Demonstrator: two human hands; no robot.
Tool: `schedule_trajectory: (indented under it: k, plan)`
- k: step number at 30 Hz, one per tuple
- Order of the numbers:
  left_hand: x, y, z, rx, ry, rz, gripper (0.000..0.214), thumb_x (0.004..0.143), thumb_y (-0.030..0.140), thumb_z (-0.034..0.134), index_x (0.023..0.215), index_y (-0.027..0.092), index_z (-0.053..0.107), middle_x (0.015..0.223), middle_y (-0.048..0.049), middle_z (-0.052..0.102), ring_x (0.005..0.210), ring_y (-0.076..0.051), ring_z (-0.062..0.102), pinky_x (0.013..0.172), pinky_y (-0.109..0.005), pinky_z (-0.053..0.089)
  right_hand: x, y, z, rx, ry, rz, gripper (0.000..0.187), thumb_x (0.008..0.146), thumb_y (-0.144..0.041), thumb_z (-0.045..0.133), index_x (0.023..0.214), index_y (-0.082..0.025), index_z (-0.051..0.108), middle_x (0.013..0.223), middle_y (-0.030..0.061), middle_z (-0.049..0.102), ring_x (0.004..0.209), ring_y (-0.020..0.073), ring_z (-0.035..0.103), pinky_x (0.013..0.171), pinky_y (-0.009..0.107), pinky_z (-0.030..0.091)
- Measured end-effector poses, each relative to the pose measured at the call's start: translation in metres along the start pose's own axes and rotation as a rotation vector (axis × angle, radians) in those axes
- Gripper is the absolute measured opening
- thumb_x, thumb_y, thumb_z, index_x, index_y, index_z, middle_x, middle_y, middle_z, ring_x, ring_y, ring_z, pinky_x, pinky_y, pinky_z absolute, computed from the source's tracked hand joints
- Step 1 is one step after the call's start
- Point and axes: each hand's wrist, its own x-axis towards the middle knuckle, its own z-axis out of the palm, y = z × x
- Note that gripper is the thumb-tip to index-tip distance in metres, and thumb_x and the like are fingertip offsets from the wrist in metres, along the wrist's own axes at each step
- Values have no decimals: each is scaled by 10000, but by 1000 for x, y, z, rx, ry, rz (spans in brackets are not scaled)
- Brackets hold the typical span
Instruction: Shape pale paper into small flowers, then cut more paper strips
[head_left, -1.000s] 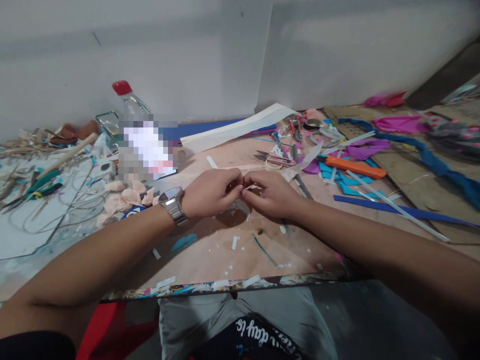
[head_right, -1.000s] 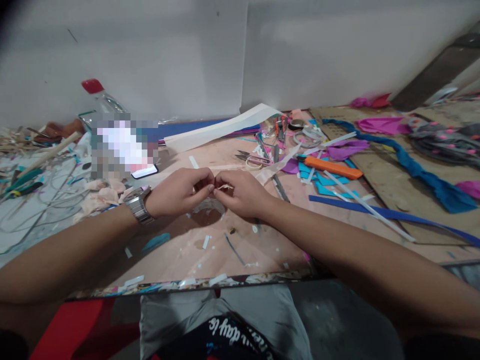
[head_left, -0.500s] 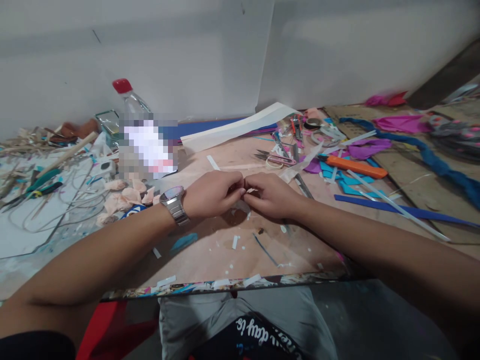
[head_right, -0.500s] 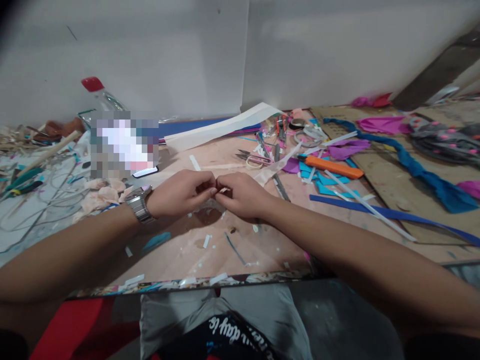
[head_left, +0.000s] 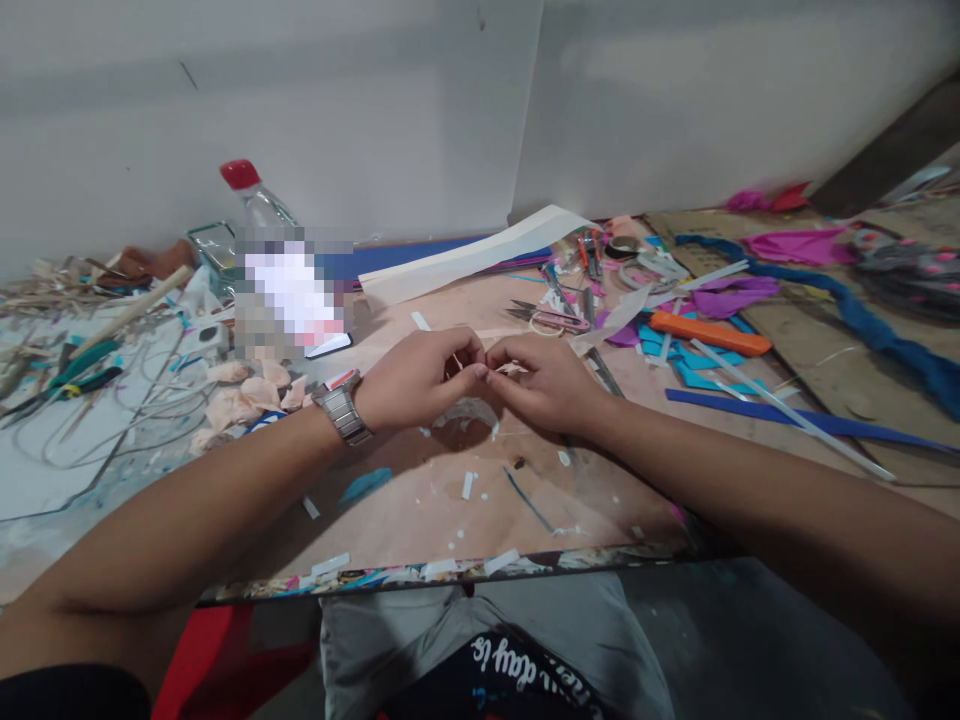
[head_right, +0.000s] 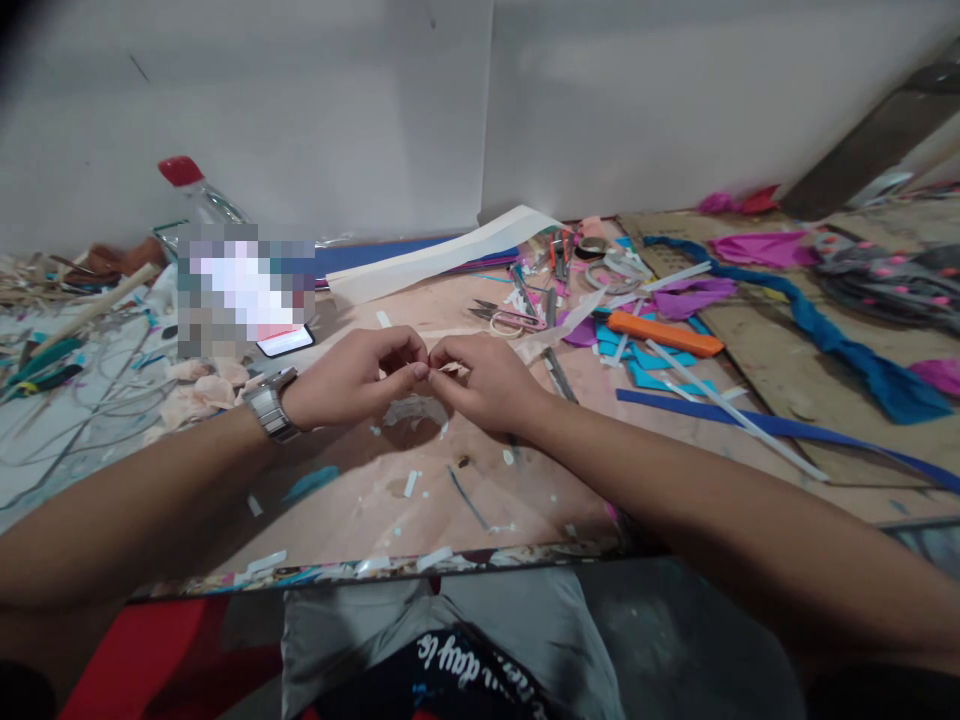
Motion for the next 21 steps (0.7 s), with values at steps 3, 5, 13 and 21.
schedule_trajectory:
  k: [3,5,13,21]
  plan:
    - [0,0,0,10,15,-11,166,956,300,581,946,161,670,806,-28,715,693,-140,595,652,-269,391,-1,0,0,-10,29,-9,128,912,-250,635,828,-176,698,771,26,732,722,169,663,699,275,441]
    - [0,0,0,27,19,-26,181,964,311,574,940,162,675,796,-29,711,679,-140,585,642,-268,384,0,1,0,-16,41,-17,127,911,-250,641,830,-174,702,765,27,735,709,165,662,688,274,437]
    - [1,0,0,34,9,-52,180,980,308,564,940,163,662,842,-40,749,679,-145,606,631,-261,379,1,-2,-1,1,52,9,172,925,-324,641,830,-194,701,797,47,762,733,188,672,706,301,449]
    - [0,-1,0,6,24,-51,173,969,292,582,929,166,694,816,-29,757,685,-137,619,638,-254,394,0,-1,-1,-17,62,11,160,924,-314,639,824,-199,685,791,44,751,736,188,663,706,301,437]
